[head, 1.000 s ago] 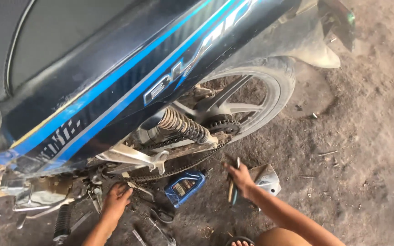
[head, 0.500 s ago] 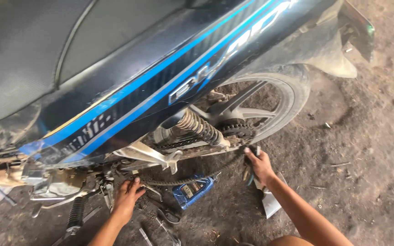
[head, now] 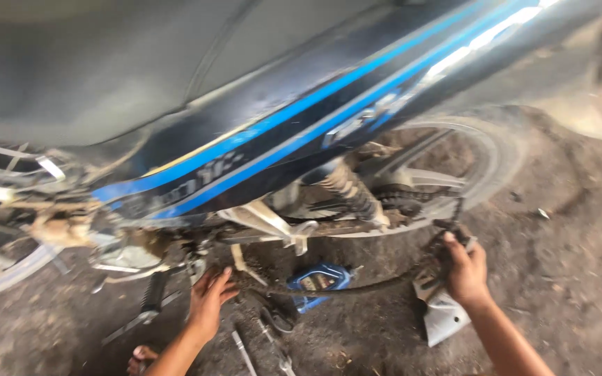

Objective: The person works on the rear chain of a blue motorcycle, using pliers to remove the old chain and then using a wrench to adjust the rear wheel sprocket. The person is wearing flip-flops and is positioned on the ground next to the motorcycle.

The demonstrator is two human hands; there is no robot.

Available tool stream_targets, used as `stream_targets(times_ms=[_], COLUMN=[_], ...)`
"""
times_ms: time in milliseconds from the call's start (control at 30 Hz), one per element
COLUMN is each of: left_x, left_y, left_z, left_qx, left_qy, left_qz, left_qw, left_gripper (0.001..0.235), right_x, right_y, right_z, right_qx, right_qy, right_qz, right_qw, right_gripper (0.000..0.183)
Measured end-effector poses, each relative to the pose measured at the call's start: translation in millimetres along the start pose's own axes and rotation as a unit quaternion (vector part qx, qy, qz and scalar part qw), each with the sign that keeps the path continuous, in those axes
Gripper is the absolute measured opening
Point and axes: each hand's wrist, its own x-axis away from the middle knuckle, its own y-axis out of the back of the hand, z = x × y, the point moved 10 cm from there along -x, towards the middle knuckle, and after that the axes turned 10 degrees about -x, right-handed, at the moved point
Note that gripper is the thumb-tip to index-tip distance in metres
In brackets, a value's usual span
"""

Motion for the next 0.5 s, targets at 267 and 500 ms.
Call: stream_targets(times_ms=[267,500], left_x=[3,2], left_y=[36,48], left_z=[-48,-117], left_qx=[0.069,0.066], left_qy=[-0.076,-0.05], left_qz=[-0.108,-0.159], left_qw=[0.989,0.984], left_gripper=[0.023,0.023], right_x=[-27,-33], right_y=[-40,-67], right_z=[71,82], right_qx=[-0.056,-0.133], right_qy=[0.084,0.079], right_qz=[0.042,0.041], right_qw=[0.994,0.987], right_gripper=[0.019,0.015])
